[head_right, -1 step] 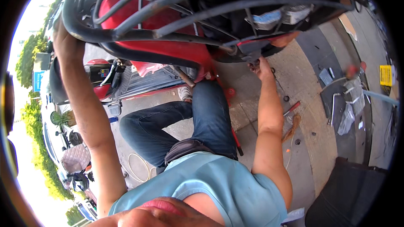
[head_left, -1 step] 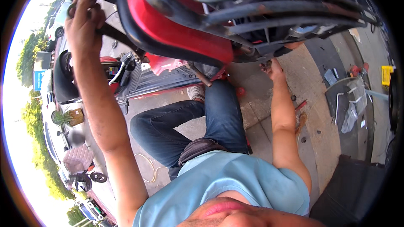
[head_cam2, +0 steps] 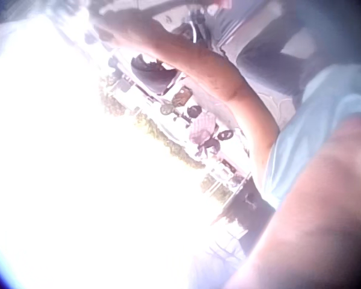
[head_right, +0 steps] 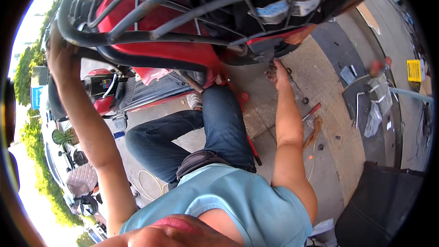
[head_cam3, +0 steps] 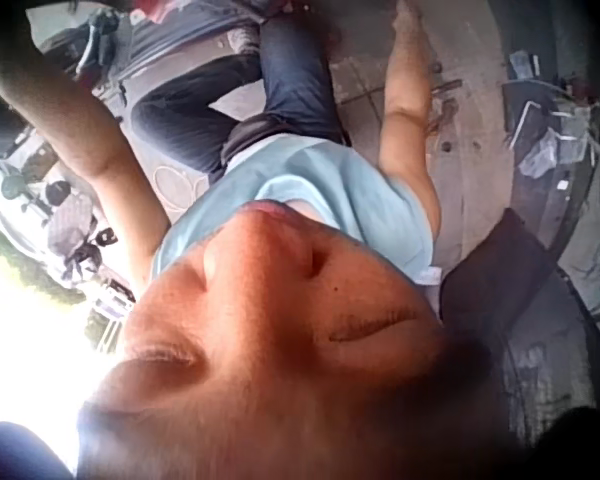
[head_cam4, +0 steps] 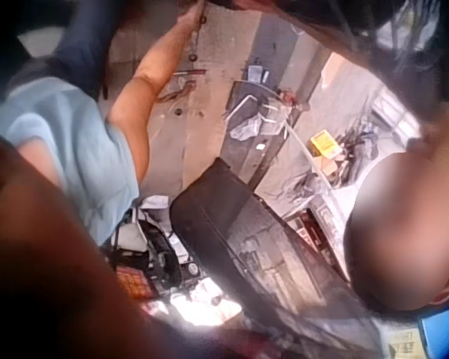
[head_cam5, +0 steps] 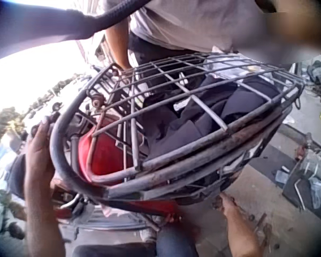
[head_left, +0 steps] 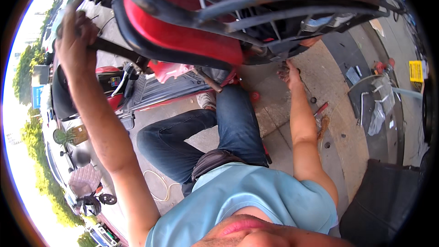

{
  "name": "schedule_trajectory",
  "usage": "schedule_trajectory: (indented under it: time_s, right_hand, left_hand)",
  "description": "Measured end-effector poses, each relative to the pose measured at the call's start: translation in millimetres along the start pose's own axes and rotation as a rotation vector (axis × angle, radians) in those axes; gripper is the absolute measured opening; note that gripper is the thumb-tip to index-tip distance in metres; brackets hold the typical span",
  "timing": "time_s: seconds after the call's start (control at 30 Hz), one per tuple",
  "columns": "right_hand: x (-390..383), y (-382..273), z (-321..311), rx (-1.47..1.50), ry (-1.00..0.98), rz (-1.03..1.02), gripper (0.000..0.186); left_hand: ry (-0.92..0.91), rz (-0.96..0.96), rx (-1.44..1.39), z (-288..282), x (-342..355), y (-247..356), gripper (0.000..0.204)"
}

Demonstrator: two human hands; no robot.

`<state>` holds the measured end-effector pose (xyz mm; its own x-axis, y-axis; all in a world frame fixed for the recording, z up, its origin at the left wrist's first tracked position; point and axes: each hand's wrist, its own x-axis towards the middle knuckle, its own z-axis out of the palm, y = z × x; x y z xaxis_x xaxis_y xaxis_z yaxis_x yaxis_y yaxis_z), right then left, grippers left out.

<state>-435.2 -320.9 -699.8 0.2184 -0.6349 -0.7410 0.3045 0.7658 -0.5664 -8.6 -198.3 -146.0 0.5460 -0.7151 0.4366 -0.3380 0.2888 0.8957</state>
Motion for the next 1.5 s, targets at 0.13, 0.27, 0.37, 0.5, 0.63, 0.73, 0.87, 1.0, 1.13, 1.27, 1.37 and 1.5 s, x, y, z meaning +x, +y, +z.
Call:
schedule_trajectory:
  time_s: [0.13,0.27,0.37,0.5,0.63,0.73,0.87,1.0,1.13,1.27,1.37,1.5]
  right_hand:
    - [-70.1,55.2,-10.2,-0.335,0.071,-0.095,0.026]
    - [-181.3,89.1,56.2,-0.428,-0.171,-0.473,0.027]
    - [-270.3,75.0,119.0,-0.601,-0.492,-0.824,0.04]
    - [-348.1,42.2,189.0,-0.706,-0.809,-1.088,0.085]
    - [-384.2,27.2,209.2,-0.741,-0.771,-1.252,0.082]
    - [-379.0,27.3,191.9,-0.685,-0.646,-1.22,0.057]
    - [-350.9,34.8,119.1,-0.909,-0.347,-1.004,0.036]
    - [-326.4,42.6,52.0,-1.222,0.072,-1.077,0.035]
    - [-330.6,36.0,31.0,-1.411,0.172,-1.022,0.025]
    - [-363.5,-1.4,59.4,-0.992,-0.081,-0.749,0.023]
    - [-408.1,-28.9,107.1,-0.407,-0.49,-0.782,0.02]
    - [-466.7,-60.2,186.2,-0.171,-0.78,-1.18,0.034]
  left_hand:
    - [0.16,-0.021,0.008,-50.6,-40.0,18.3,0.051]
    - [0.003,-0.067,-0.069,-76.2,-104.6,23.5,0.064]
    - [-0.169,-0.091,-0.098,-64.7,-159.2,19.1,0.072]
    - [-0.248,-0.185,-0.372,-27.6,-206.4,20.4,0.071]
    - [-0.07,-0.241,-0.518,23.4,-241.4,21.8,0.07]
    - [-0.273,-0.21,-0.517,52.7,-253.2,18.5,0.078]
    - [-0.288,0.12,-0.185,47.2,-209.5,16.7,0.077]
    - [-0.068,0.302,0.267,8.6,-110.4,14.8,0.051]
    - [-0.108,0.185,0.104,-1.9,-32.6,-8.1,0.046]
    - [-0.138,-0.068,-0.275,0.0,3.8,-25.9,0.05]
    - [-0.187,-0.064,-0.418,-6.8,15.0,-31.5,0.032]
    - [-0.335,-0.054,-0.453,-9.7,28.7,-43.6,0.047]
